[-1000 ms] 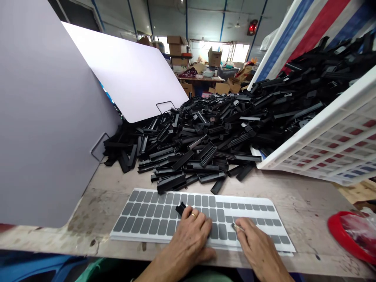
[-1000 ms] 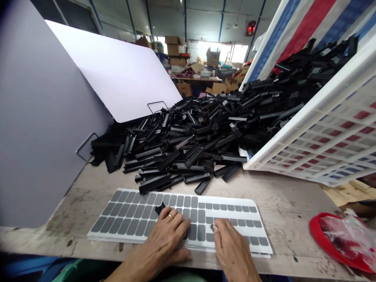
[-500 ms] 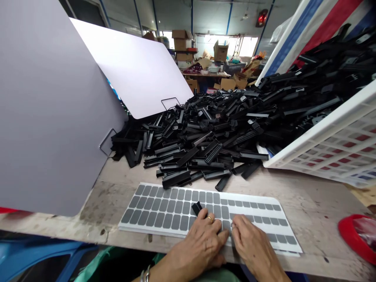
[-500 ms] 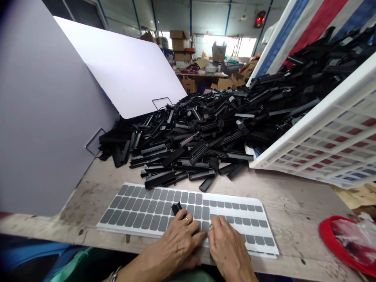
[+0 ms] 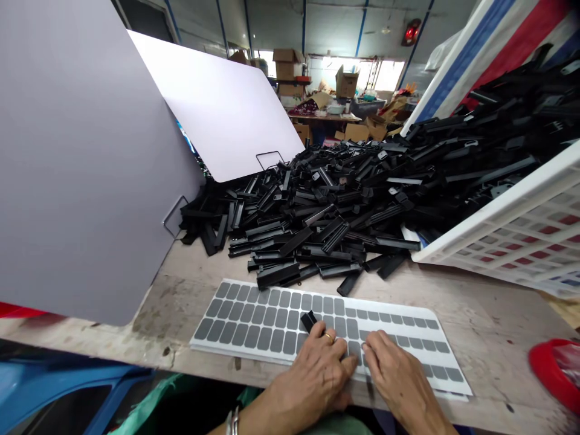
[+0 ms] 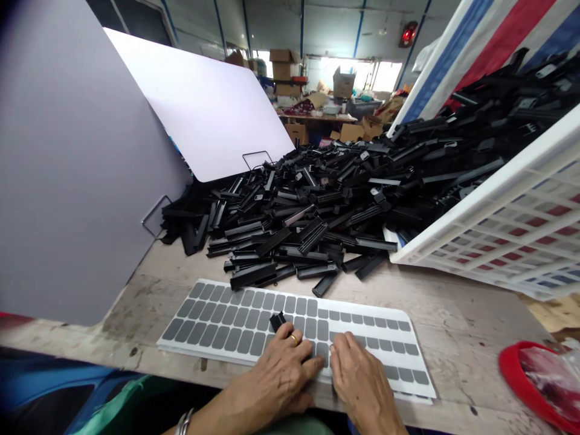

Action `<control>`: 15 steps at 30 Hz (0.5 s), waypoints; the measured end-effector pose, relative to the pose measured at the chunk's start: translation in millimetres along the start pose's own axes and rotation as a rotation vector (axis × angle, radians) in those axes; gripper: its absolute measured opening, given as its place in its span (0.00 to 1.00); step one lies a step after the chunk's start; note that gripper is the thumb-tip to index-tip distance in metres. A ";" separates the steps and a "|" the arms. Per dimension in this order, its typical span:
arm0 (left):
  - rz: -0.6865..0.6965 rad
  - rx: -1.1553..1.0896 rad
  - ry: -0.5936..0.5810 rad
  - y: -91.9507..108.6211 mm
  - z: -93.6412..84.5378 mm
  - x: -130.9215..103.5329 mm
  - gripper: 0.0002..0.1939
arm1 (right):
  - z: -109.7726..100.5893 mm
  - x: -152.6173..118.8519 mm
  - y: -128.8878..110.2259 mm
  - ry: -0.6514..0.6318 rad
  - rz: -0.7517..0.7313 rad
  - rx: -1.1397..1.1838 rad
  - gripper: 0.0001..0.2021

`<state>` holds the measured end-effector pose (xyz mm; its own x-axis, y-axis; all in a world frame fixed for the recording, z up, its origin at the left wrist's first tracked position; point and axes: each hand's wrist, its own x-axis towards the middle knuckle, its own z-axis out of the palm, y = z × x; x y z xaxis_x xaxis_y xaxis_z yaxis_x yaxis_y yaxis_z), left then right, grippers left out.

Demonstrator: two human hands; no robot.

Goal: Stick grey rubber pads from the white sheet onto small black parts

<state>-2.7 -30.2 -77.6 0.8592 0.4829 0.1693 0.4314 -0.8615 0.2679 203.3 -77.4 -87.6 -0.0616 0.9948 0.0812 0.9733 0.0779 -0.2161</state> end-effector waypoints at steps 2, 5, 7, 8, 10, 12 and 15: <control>-0.007 -0.010 -0.008 -0.4 2.8 -0.3 0.26 | 0.8 -1.2 -0.6 -0.010 -0.019 0.006 0.11; -0.018 -0.024 -0.032 -0.5 3.5 0.9 0.29 | 0.4 -1.8 -2.0 -0.024 -0.028 0.028 0.11; -0.024 -0.028 -0.046 0.6 -0.6 2.3 0.31 | -1.5 -0.3 -3.2 -0.032 -0.010 0.050 0.10; -0.027 -0.027 -0.050 1.5 -4.0 3.0 0.30 | -3.1 1.1 -3.4 -0.035 0.004 0.067 0.10; -0.029 -0.019 -0.061 3.8 -12.0 4.1 0.27 | -7.3 4.8 -2.6 -0.043 0.031 0.120 0.08; -0.031 -0.013 -0.075 5.8 -18.8 4.8 0.23 | -12.0 8.6 -0.4 -0.055 0.051 0.194 0.07; -0.039 -0.014 -0.096 7.5 -22.2 5.7 0.21 | -16.8 11.9 1.8 -0.068 0.076 0.295 0.10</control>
<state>-0.7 -30.4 -53.6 0.8644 0.4984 0.0669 0.4619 -0.8395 0.2863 208.0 -66.6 -70.7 -0.0157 0.9998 -0.0086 0.8701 0.0095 -0.4927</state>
